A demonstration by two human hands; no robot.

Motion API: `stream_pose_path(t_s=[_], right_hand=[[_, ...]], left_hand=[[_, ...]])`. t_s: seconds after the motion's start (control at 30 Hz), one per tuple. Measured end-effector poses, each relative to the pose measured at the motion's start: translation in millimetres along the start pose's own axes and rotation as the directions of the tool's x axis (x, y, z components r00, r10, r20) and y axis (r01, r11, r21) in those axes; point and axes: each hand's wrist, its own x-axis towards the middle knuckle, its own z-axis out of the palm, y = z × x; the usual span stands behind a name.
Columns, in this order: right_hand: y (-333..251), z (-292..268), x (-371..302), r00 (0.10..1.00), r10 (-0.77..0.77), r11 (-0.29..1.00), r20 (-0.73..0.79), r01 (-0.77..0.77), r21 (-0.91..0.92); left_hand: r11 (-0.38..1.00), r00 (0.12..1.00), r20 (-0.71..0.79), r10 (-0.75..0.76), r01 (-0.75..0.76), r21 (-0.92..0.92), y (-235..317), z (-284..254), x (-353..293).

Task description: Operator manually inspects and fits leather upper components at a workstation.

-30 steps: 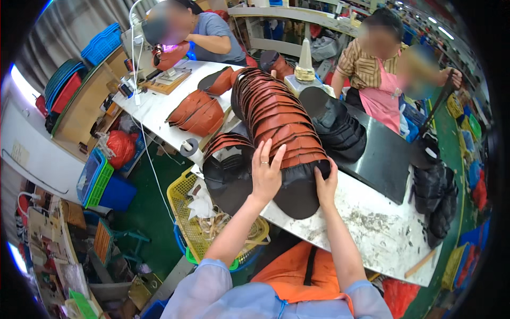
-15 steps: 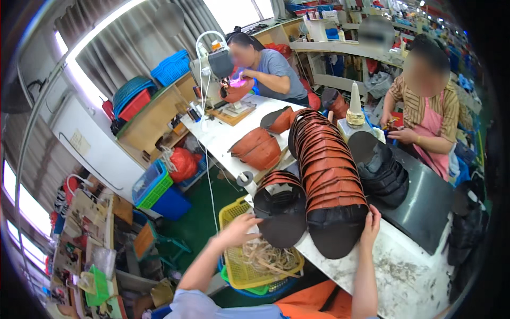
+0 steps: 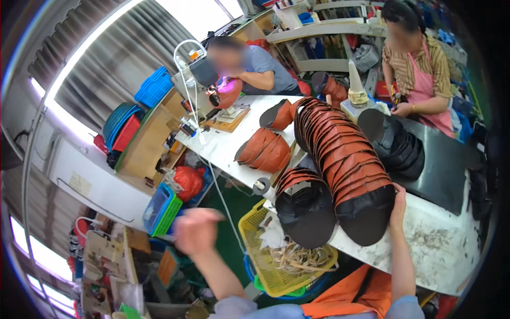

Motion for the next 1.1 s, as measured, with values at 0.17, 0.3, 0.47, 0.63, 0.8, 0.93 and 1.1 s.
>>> stream_pose_path(t_s=[0.17, 0.3, 0.47, 0.63, 0.8, 0.93, 1.1], right_hand=[[8, 2, -11, 1.0, -0.022, 0.994, -0.002, 0.022, -0.102], [6, 8, -16, 1.0, -0.03, 0.992, -0.003, 0.03, -0.127], [0, 8, -9, 0.998, 0.058, 0.998, -0.022, -0.059, -0.03], [28, 1, -7, 0.985, 0.16, 0.982, -0.061, -0.152, 0.112], [28, 3, -8, 0.989, 0.147, 0.966, -0.029, -0.137, 0.22], [35, -3, -15, 0.982, 0.188, 0.929, -0.008, -0.175, 0.325], [33, -3, -11, 0.965, 0.261, 0.914, 0.003, -0.248, 0.32]], left_hand=[[0.169, 0.88, 0.161, -0.447, -0.094, 0.981, -240, 73, -89], [-0.165, 0.887, 0.05, -0.458, -0.14, 0.976, -272, 64, -99], [-0.132, 0.845, 0.016, -0.534, -0.102, 0.986, -269, 69, -85], [-0.154, 0.8, -0.038, -0.599, -0.068, 0.986, -272, 74, -81], [-0.056, 0.796, -0.019, -0.605, -0.019, 0.998, -269, 70, -80], [-0.045, 0.764, -0.023, -0.644, -0.009, 0.999, -266, 73, -80], [-0.104, 0.767, -0.04, -0.64, -0.034, 0.994, -265, 75, -79]])
